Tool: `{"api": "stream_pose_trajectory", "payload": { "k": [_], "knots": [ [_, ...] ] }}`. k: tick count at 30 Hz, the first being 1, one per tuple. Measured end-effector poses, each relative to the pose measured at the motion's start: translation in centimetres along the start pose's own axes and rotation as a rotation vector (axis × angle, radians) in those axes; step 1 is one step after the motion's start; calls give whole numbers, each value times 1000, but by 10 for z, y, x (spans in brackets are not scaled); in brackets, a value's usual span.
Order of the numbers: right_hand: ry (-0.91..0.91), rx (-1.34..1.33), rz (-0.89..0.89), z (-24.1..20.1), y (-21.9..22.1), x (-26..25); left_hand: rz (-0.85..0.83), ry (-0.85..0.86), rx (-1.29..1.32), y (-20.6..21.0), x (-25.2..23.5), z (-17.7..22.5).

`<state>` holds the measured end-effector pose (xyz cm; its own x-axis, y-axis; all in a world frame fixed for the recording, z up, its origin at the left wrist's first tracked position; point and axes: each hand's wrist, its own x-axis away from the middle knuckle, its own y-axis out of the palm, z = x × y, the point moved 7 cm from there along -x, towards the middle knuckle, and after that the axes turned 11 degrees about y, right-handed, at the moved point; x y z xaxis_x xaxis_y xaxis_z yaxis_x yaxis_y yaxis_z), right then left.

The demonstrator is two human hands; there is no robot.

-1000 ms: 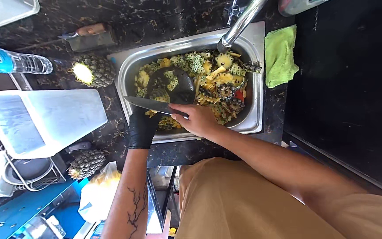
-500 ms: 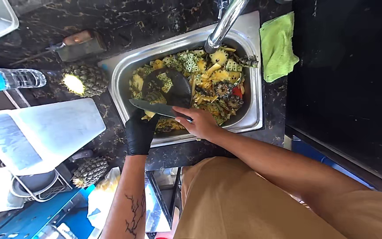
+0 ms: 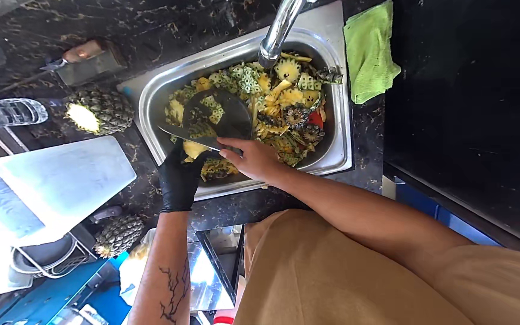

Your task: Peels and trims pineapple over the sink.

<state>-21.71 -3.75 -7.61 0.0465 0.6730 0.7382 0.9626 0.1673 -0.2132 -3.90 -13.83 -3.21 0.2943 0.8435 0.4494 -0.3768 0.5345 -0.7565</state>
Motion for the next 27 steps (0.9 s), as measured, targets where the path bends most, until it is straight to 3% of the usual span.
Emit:
{"api": "stream_pose_trajectory", "payload": {
  "k": [3,8,13,20,27],
  "knots": [
    [-8,-66,-27,-7,-2,2,-17,10,-38,0,-1,1],
    [79,-58,-26,27,-9,18,-17,13,-3,1,-1,-2],
    [14,-102,-57,-4,-2,-9,-22,26,-26,-1,-1,2],
    [116,-92,-69,18,-14,42,-17,5,18,2,1,-2],
    [89,-108,-85,13,-11,29,-13,-11,19,0,0,-1]
  ]
}}
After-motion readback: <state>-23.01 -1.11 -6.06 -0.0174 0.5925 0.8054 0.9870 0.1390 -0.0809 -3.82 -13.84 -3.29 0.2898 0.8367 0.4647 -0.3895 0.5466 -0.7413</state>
